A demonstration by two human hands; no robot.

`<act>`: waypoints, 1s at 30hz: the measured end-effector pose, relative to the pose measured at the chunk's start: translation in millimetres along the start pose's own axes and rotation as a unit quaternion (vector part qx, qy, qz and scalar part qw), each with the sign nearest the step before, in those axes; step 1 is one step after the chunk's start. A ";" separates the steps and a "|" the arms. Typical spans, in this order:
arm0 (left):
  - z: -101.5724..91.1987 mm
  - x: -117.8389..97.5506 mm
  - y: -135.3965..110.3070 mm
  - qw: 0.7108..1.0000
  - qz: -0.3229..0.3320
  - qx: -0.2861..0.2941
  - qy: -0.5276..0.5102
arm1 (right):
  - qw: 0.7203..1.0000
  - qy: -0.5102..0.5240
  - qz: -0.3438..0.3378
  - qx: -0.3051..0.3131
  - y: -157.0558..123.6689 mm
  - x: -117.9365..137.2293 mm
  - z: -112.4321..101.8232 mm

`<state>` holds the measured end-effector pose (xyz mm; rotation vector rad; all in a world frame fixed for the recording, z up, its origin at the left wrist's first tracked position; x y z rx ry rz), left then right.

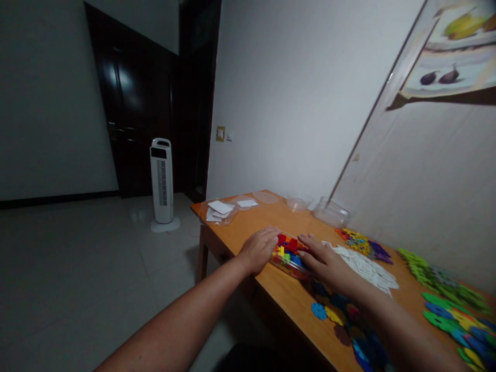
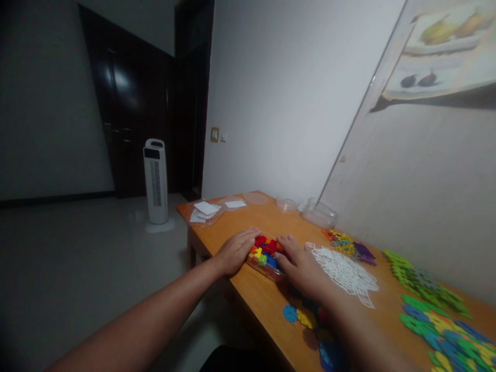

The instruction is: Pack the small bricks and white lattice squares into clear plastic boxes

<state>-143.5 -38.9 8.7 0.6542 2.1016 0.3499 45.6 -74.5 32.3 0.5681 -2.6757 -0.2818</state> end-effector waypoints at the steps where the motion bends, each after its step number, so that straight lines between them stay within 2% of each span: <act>1: -0.4 -0.7 -0.4 1.000 -0.001 -0.001 -0.001 | 1.000 -0.004 -0.004 0.006 -0.1 0.0 1.8; 8: -1.5 -2.9 -0.9 1.000 -0.008 -0.004 0.008 | 0.999 -0.010 -0.017 -0.031 -0.1 1.7 -7.6; 13: 0.4 -2.3 -0.1 1.000 0.005 0.004 0.013 | 0.996 -0.033 -0.076 0.038 -9.4 13.9 6.5; 17: 2.0 0.5 0.6 0.999 0.015 -0.001 0.031 | 0.991 -0.070 -0.102 0.046 -15.0 23.1 10.0; 22: 4.1 0.9 0.4 0.998 0.020 0.008 0.055 | 0.986 -0.100 -0.118 0.056 -14.9 30.7 3.4; 24: 3.0 0.0 -0.2 0.999 0.013 0.008 0.044 | 0.988 -0.091 -0.113 0.055 -13.1 31.1 -0.2; 28: -2.5 0.9 -0.9 1.000 -0.021 -0.014 -0.010 | 0.991 -0.078 -0.105 0.004 -11.6 34.9 -5.3; 30: -4.1 2.7 -0.5 0.998 -0.039 -0.021 -0.035 | 0.990 -0.081 -0.116 0.014 -13.1 39.8 -0.8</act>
Point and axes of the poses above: each hand's wrist, its own y-axis towards the middle knuckle, its own z-axis out of the palm, x = y × z, the point moved 6 cm from there along y, towards the middle knuckle, and after that the axes turned 7 degrees about -z, right-handed, at the moved point
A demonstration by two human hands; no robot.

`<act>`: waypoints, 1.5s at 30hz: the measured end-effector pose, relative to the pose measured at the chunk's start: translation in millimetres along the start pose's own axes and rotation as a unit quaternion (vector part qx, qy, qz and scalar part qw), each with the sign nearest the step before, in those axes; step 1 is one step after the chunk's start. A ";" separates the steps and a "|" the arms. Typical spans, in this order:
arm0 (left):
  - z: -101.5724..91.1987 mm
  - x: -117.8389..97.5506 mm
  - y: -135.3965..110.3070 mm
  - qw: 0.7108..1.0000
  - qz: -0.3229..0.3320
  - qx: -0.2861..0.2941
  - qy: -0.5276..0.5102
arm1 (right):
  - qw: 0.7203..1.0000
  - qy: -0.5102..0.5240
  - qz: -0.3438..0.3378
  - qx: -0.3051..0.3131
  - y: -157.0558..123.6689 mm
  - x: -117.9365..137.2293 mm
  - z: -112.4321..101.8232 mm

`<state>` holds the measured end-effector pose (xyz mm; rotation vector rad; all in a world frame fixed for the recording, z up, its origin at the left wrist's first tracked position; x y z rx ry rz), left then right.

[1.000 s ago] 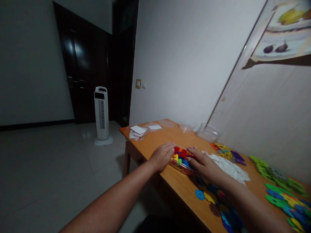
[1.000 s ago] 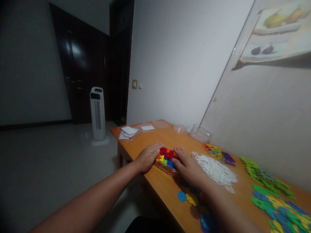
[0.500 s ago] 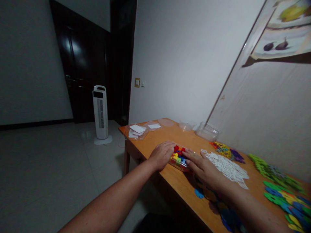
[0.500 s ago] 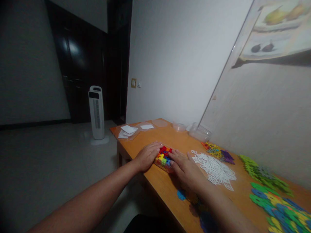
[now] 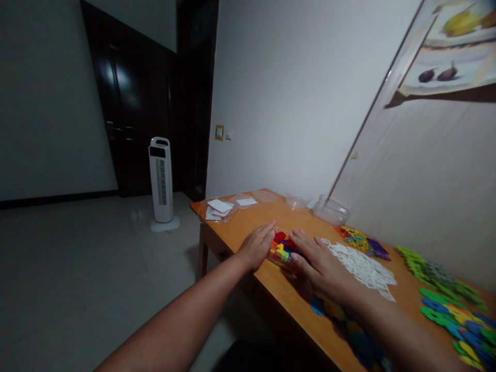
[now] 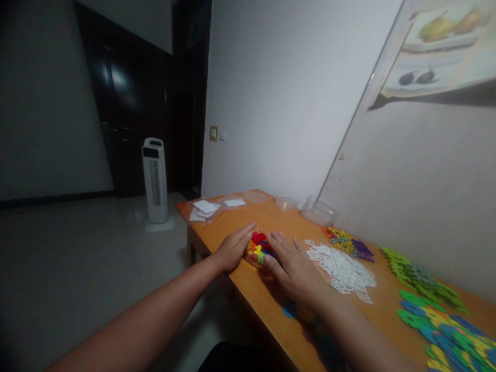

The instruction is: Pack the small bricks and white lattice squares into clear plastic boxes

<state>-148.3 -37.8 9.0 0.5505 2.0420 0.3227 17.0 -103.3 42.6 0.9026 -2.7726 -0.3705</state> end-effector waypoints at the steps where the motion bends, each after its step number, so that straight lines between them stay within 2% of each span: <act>1: -0.3 0.8 0.4 1.000 -0.006 0.000 -0.009 | 1.000 0.000 -0.007 0.015 -0.1 2.9 2.8; 4: 0.3 2.7 1.5 1.000 -0.013 0.005 -0.023 | 0.999 0.006 -0.015 0.049 2.2 6.2 6.6; 10: -0.5 6.6 1.7 0.999 -0.014 0.006 -0.048 | 0.999 0.015 -0.029 0.021 24.0 2.1 0.8; 16: -2.4 6.4 0.3 0.998 -0.005 0.013 -0.060 | 0.995 0.016 -0.054 0.086 33.4 6.3 16.8; 21: -0.3 8.9 1.0 0.993 -0.050 0.016 -0.110 | 0.995 0.019 -0.051 0.087 33.8 6.2 18.0; 30: 0.5 9.1 1.5 0.990 -0.055 0.018 -0.131 | 0.993 0.028 -0.067 0.093 36.2 4.8 16.7; 36: -3.7 8.8 1.4 0.989 -0.067 0.003 -0.131 | 0.998 0.015 -0.043 0.054 33.4 -5.4 12.0; 39: -3.0 9.0 1.5 0.989 -0.073 0.007 -0.127 | 0.996 0.004 -0.046 0.072 31.9 -1.2 12.9; 43: -2.9 8.6 1.8 0.990 -0.067 0.007 -0.125 | 0.997 -0.001 -0.048 0.062 35.9 7.8 7.5; 45: -3.1 8.7 1.8 0.989 -0.067 0.007 -0.130 | 0.995 0.006 -0.058 0.081 38.1 12.0 9.3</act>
Point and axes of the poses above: each hand's wrist, its own y-axis towards the middle knuckle, its own z-axis out of the palm, x = y × z, the point moved 6 cm from there along y, towards the middle knuckle, and after that the axes turned 7 degrees about -z, right-handed, at the moved point
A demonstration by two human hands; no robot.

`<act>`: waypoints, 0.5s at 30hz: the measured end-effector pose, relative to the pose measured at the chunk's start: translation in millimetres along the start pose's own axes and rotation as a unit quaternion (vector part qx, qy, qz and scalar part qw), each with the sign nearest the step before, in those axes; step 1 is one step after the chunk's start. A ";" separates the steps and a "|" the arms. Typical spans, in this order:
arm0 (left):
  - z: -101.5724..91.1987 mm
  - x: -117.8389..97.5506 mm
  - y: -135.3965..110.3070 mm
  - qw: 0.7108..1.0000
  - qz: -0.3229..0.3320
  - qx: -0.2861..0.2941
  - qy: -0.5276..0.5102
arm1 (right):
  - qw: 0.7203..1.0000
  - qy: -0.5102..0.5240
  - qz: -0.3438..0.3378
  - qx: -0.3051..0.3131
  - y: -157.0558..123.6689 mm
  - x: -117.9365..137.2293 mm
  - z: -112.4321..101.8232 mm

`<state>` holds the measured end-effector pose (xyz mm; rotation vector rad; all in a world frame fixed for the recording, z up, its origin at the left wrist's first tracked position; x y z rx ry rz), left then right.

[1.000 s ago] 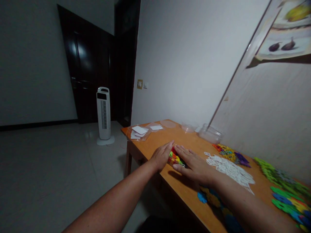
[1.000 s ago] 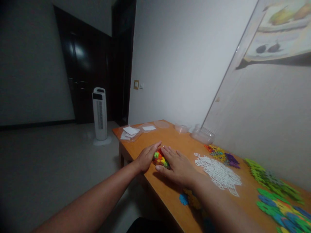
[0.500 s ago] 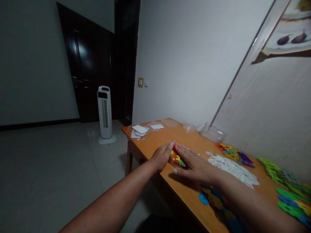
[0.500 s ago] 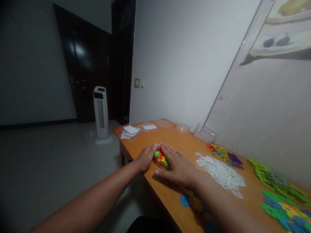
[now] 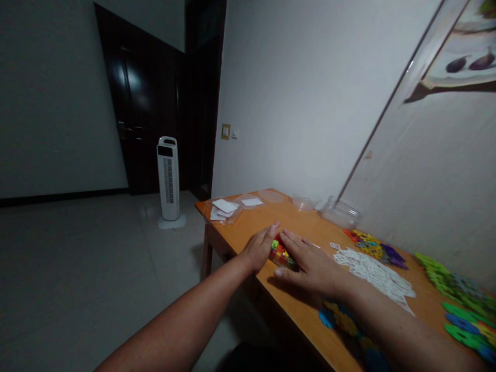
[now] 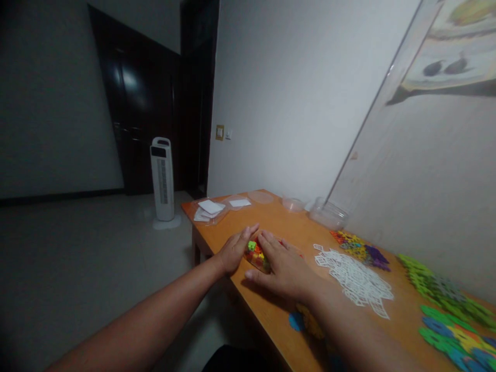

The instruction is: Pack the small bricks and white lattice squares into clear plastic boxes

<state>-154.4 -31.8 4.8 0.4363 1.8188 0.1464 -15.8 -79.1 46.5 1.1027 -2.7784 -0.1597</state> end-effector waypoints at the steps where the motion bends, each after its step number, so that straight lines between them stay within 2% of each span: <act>1: 0.0 0.2 0.0 1.000 -0.001 0.002 -0.002 | 1.000 0.005 -0.004 0.009 1.3 1.1 1.2; 6: 0.6 0.7 0.1 1.000 0.000 0.011 -0.013 | 1.000 0.013 -0.005 -0.016 6.0 0.9 0.4; 15: -0.8 -0.1 -0.8 1.000 0.001 0.010 0.007 | 1.000 0.012 0.007 -0.009 1.0 -6.9 5.5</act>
Point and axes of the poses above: each hand's wrist, its own y-axis towards the middle knuckle, its own z-axis out of the palm, x = y × z, the point moved 6 cm from there along y, towards the middle knuckle, and after that the axes turned 7 degrees about -z, right-handed, at the moved point
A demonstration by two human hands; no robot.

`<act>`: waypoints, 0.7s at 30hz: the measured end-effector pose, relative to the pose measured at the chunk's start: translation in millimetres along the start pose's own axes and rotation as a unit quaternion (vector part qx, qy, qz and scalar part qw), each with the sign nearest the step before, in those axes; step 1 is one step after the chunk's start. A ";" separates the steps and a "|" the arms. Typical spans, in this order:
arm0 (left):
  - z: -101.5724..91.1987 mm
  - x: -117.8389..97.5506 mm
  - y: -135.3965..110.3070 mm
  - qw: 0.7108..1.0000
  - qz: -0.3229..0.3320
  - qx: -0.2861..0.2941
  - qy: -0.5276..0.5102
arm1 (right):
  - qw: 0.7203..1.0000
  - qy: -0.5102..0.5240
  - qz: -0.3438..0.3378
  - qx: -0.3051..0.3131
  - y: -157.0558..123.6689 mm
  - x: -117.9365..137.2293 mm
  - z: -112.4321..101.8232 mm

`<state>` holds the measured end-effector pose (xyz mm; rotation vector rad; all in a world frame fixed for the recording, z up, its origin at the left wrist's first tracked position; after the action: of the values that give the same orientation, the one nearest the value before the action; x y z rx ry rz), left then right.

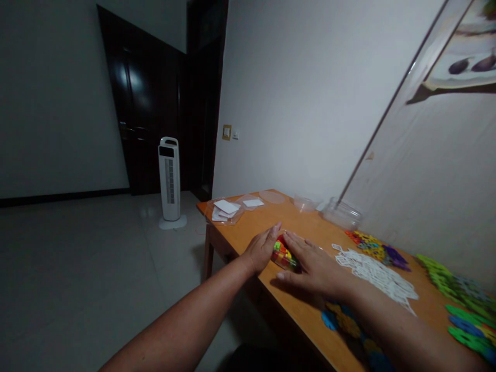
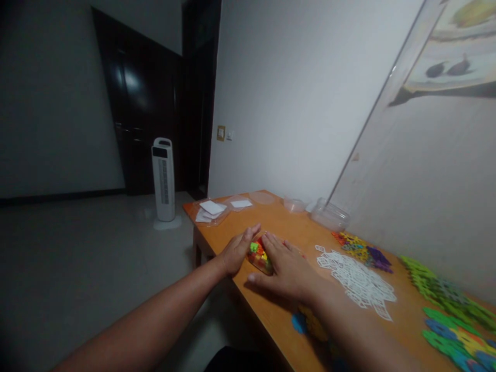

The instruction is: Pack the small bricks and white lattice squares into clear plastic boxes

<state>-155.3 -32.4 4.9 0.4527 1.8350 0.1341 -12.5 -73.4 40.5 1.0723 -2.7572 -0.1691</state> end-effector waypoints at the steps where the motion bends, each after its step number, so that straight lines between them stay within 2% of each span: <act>1: 0.1 0.0 -0.2 1.000 0.000 0.000 0.003 | 1.000 0.000 0.004 -0.004 -1.2 -1.9 0.0; 3: 0.8 -0.2 -0.5 1.000 0.001 0.002 0.006 | 1.000 -0.002 0.015 -0.015 -3.7 -5.8 -0.9; 7: 1.9 -1.5 -0.8 1.000 0.008 0.006 0.015 | 1.000 -0.003 0.025 0.005 -9.9 -10.3 -1.6; 10: 2.7 -2.7 -0.5 0.999 0.020 0.009 0.034 | 0.998 -0.013 0.059 -0.017 -17.1 -17.0 -8.0; 13: 3.9 -1.5 0.2 0.997 0.035 0.007 0.064 | 0.999 -0.014 0.050 0.000 -24.5 -19.7 -6.7; 17: 8.3 -2.5 0.4 0.990 0.079 0.017 0.118 | 0.997 -0.020 0.068 -0.043 -33.7 -25.0 -9.3; 21: 10.7 -5.3 0.4 0.982 0.083 0.029 0.165 | 0.998 -0.018 0.061 -0.014 -39.3 -22.5 -3.5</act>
<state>-143.8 -35.5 6.5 0.6571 2.1286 0.2837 30.4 -87.2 34.5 0.9002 -2.8326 -0.2129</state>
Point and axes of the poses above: each hand's wrist, its own y-axis towards the middle knuckle, its own z-axis out of the palm, x = y × z, the point moved 6 cm from there along y, towards the middle knuckle, and after that the axes turned 7 degrees about -z, right-handed, at the moved point
